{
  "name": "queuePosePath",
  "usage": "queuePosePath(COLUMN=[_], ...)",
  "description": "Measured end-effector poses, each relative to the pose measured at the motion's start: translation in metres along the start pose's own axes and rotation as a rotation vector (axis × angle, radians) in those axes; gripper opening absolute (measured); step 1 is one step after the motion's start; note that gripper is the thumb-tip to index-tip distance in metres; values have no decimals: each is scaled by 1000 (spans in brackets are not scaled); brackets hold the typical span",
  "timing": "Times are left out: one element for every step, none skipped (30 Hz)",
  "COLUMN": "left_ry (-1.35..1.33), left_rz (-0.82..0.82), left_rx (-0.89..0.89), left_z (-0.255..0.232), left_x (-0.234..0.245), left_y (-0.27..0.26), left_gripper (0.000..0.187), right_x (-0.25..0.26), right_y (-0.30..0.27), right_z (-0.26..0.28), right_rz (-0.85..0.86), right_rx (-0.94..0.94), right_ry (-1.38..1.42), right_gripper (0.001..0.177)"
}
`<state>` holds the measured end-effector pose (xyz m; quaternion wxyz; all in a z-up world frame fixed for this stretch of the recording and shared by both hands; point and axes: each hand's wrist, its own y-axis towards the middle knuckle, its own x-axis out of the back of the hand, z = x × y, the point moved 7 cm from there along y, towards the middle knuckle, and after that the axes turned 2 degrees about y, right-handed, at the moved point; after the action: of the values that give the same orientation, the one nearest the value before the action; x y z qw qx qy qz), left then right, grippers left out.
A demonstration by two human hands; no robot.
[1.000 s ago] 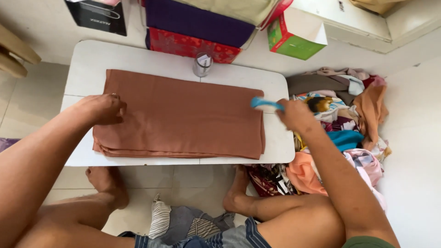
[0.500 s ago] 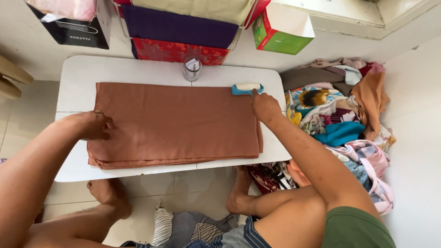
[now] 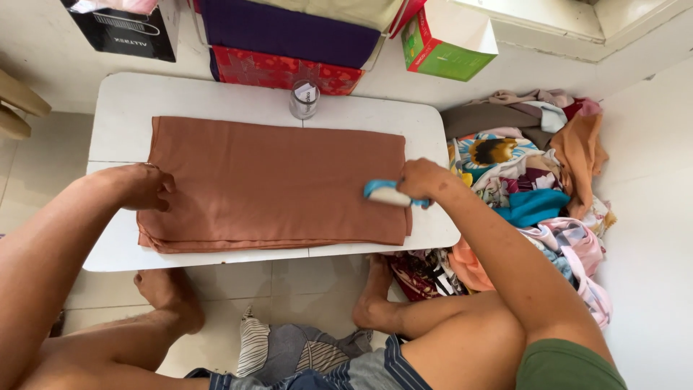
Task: Cleaning a hijab with a lint roller and folding it neatly on a small table.
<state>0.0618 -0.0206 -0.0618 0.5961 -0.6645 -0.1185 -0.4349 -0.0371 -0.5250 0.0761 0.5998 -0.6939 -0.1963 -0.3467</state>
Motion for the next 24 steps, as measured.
queuePosePath(left_ry=[-8,-6,-18,-32,-32,-74,-117,-120,-147,-176,-182,-238,-293,-294,-283,-270,-269,-264,-259,-258,-217,-176,-177,-191], left_rz=[11,8,21,33,31,55,79,85,110,137,146,183,219,225,246,265,268,285,302,302,302,302,301,293], left_rx=[15,15,18,24,28,23,19,24,7,-12,-11,-15,-19,-22,-31,-40,-41,-48,-54,-56,-43,-29,-29,-18], left_z=[1,1,1,2,3,4,5,6,5,2,1,-1,-4,-3,-4,-3,-5,-8,-10,-12,-12,-11,-11,-11], left_x=[2,3,4,4,7,6,6,6,5,3,0,-2,-3,-8,-15,-20,-21,-22,-23,-20,-17,-13,-12,-11], left_y=[-3,-7,-10,-15,-19,-24,-29,-32,-36,-39,-42,-44,-46,-42,-37,-33,-34,-35,-37,-43,-48,-54,-56,-59], left_gripper=[46,46,42,38,38,32,30,30,34,38,38,38,40,40,39,38,38,39,41,41,39,37,37,36], right_x=[9,-3,0,2,-1,-5,-9,-8,-8,-9,-1,-1,-2,-2,-7,-12,-14,-23,-31,-35,-40,-44,-44,-39], right_y=[10,27,41,53,56,60,65,61,58,54,32,14,-7,-15,-23,-31,-36,-41,-48,-47,-46,-44,-45,-44], right_z=[-6,-17,-24,-29,-33,-34,-34,-31,-29,-29,-15,-8,-1,3,7,12,13,16,18,15,14,14,8,3], right_rz=[-133,-136,-344,-553,-556,-552,-547,-542,-508,-470,-461,-289,-116,-111,-27,53,56,159,261,262,273,284,283,234], right_rx=[25,24,73,125,128,144,160,167,165,161,166,110,52,51,66,81,80,98,117,115,136,158,158,156], right_ry=[-31,-29,-99,-171,-170,-170,-170,-171,-158,-147,-151,-97,-42,-43,-43,-42,-41,-86,-130,-130,-139,-149,-149,-154], right_gripper=[32,32,29,29,29,41,58,58,45,34,34,26,25,25,24,26,26,26,31,31,31,33,33,40])
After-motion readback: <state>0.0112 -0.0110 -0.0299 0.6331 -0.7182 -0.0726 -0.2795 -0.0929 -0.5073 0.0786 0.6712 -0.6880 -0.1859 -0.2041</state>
